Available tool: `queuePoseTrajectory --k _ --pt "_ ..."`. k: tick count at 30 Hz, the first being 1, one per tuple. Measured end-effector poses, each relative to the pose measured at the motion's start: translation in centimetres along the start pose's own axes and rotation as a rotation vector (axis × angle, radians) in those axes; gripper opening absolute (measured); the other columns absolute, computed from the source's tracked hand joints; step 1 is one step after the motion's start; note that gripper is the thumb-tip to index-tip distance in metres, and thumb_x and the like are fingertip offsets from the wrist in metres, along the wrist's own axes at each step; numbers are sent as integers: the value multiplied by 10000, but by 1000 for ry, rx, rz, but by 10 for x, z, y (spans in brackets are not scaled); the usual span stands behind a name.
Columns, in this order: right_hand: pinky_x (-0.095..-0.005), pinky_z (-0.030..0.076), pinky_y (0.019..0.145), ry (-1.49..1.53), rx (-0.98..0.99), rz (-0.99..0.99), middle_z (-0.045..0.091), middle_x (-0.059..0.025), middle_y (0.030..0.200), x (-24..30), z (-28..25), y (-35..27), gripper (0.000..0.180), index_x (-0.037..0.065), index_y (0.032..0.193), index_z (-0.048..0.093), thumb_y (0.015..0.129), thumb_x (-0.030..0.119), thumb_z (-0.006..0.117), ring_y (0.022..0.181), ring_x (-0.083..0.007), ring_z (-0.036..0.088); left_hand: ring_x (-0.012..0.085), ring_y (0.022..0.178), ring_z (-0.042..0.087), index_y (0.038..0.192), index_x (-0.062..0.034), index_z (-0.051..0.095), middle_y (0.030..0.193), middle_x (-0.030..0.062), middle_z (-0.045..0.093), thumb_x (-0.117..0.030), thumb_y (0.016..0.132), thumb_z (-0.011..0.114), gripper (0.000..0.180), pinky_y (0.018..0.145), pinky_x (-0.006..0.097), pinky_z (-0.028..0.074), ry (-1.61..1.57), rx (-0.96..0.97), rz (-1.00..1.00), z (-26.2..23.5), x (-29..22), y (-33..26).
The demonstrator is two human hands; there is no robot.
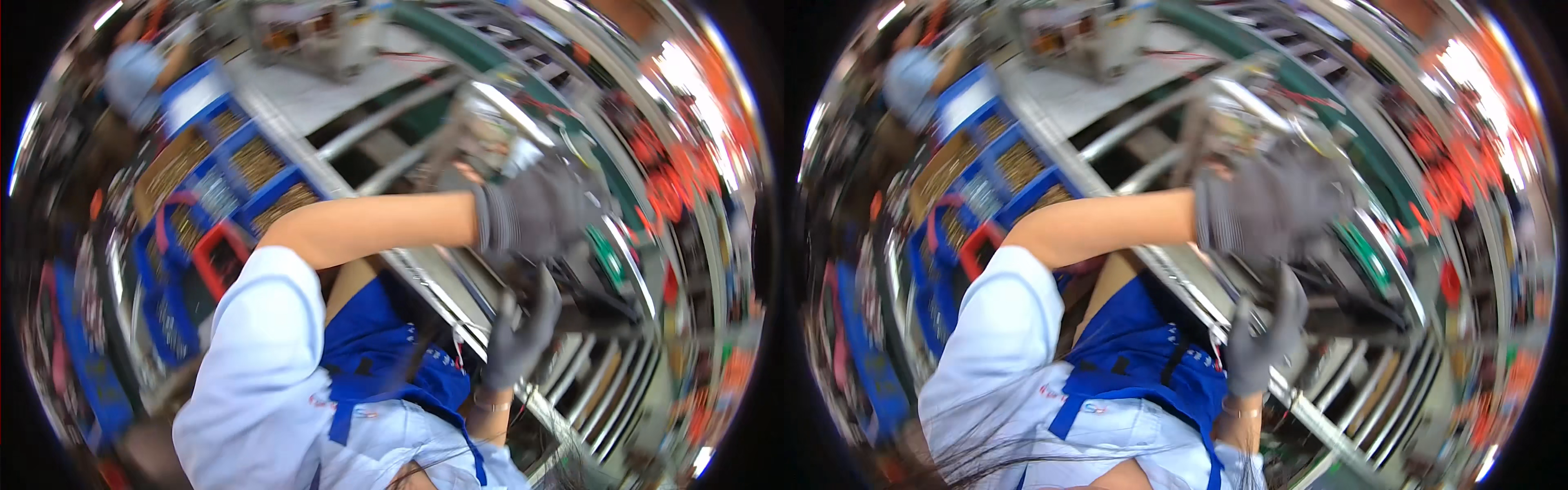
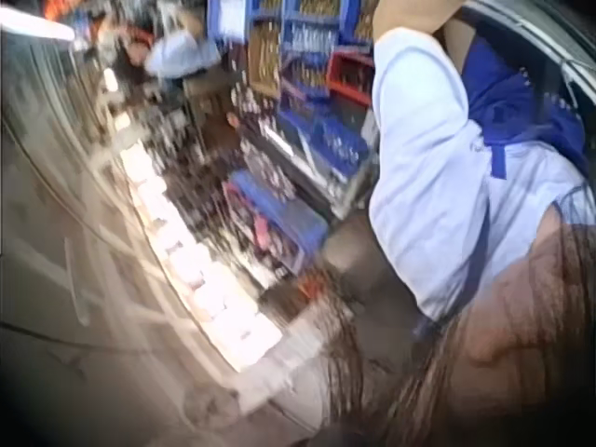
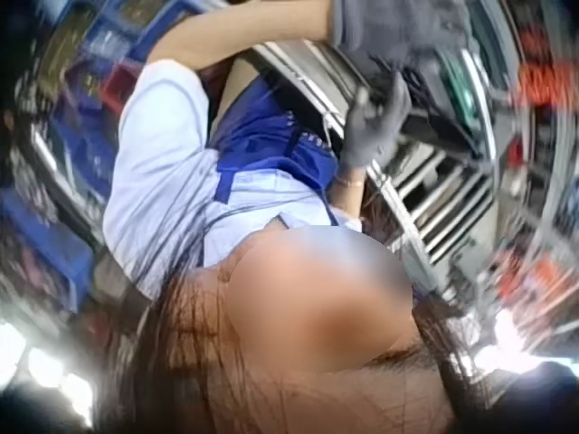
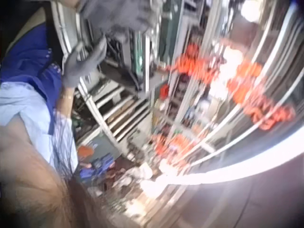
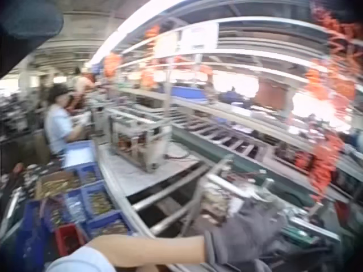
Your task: The person assembles an electronic device on a factory workbench, using a pneumatic screwdriver to secure screws into a metal frame and circuit board assembly. They handle various components, including wires and metal brackets, and organize small parts in blue bins while working in a production line environment.
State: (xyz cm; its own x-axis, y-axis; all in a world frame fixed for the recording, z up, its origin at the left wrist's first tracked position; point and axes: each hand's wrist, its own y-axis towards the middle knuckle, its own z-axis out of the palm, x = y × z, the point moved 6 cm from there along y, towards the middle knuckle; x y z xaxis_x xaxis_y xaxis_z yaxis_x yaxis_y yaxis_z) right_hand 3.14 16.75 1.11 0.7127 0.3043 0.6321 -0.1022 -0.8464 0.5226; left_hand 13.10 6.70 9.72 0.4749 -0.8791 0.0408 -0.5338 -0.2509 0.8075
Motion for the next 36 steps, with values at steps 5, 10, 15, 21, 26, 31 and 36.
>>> queuePoseTrajectory --k 5,10,15,21,26,31,36 --pt "-348 487 766 29 41 63 609 -159 1030 -23 7 -36 461 -39 1246 564 785 -7 565 845 -239 605 216 1037 578 1015 -121 621 988 33 592 -158 766 608 252 925 372 484 231 56 215 -66 15 -136" --pt "-342 467 736 15 85 75 603 -137 964 -32 18 -41 417 -38 1224 570 808 -7 556 839 -229 580 344 876 656 967 -92 671 965 154 671 -178 803 603 197 775 442 529 646 980 -1165 -209 146 -340" --pt "-299 463 695 125 165 15 578 -113 918 -15 52 -29 426 -22 1235 567 809 -30 566 732 -173 558 256 1120 572 930 -140 694 1008 73 676 -247 766 678 197 1023 433 375 703 775 -1094 -230 144 -342" --pt "-302 512 718 184 176 -121 587 -140 996 35 67 -10 464 -27 1225 569 761 -52 583 799 -196 611 293 1089 593 1142 -122 619 1052 126 669 -174 749 662 398 988 456 398 637 1165 -1248 -164 205 -386" --pt "-306 504 714 118 159 -1 595 -127 949 12 52 -21 452 -13 1215 580 765 -46 592 786 -186 604 353 966 644 1065 -97 685 1020 178 672 -87 740 649 327 861 415 507 490 1071 -1280 -178 236 -400" --pt "-294 486 720 95 183 91 580 -115 935 -10 45 -37 431 -9 1227 578 797 -17 594 772 -175 585 237 754 713 1069 -9 686 927 139 704 -57 857 578 243 642 316 583 -17 465 -1706 -213 247 -408" --pt "-298 486 736 126 191 67 581 -119 965 -3 43 -34 425 -14 1230 577 806 -10 594 793 -177 587 243 778 714 1137 81 585 1003 211 666 -84 929 550 267 522 242 569 -338 62 -1945 -232 250 -439"
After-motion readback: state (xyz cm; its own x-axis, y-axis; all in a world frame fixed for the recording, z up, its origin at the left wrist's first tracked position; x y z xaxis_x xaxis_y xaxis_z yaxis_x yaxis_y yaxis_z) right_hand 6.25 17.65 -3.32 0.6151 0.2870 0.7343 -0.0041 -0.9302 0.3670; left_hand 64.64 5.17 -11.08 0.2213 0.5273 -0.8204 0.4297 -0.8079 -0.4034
